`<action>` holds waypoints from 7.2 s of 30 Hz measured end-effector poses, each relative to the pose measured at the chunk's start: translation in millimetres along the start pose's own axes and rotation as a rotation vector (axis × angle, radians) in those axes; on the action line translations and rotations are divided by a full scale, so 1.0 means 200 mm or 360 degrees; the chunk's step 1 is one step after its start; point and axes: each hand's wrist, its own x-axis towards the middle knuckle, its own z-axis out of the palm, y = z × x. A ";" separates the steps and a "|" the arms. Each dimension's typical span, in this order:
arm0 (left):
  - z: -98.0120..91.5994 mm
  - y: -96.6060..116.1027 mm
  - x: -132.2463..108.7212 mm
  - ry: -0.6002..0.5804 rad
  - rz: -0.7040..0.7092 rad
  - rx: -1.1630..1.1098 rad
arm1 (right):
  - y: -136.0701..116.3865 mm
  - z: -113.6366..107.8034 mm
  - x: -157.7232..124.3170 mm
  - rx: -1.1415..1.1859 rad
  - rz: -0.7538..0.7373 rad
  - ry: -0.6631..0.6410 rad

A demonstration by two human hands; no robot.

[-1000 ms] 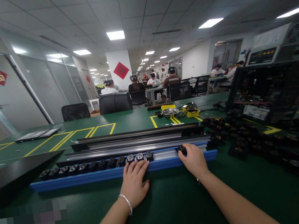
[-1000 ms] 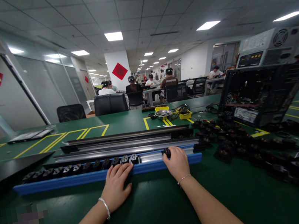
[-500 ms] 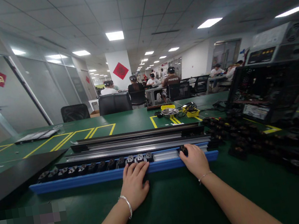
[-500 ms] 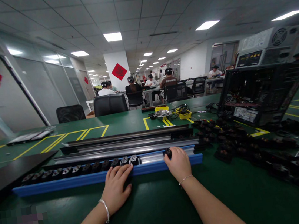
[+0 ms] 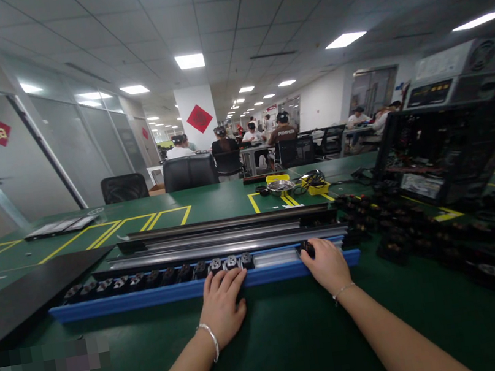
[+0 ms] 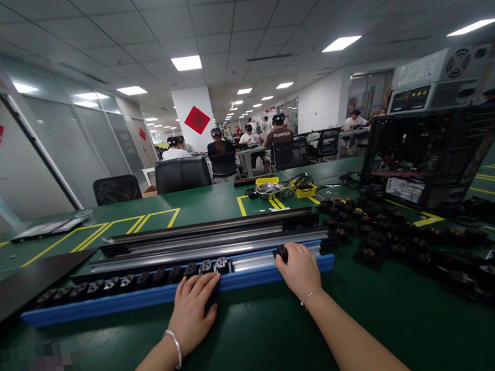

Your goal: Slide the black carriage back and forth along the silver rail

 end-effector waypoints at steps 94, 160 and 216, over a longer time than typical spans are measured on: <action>0.01 -0.01 0.00 -0.0016 0.0010 0.0037 | 0.29 -0.13 0.05 -0.0009 0.0284 -0.0055; 0.01 -0.02 0.00 -0.0012 0.0015 0.0022 | 0.50 -0.18 0.05 0.0158 0.0643 -0.0001; 0.03 -0.02 0.00 -0.0001 0.0017 -0.0018 | 0.49 -0.22 0.05 -0.0341 0.0599 0.0398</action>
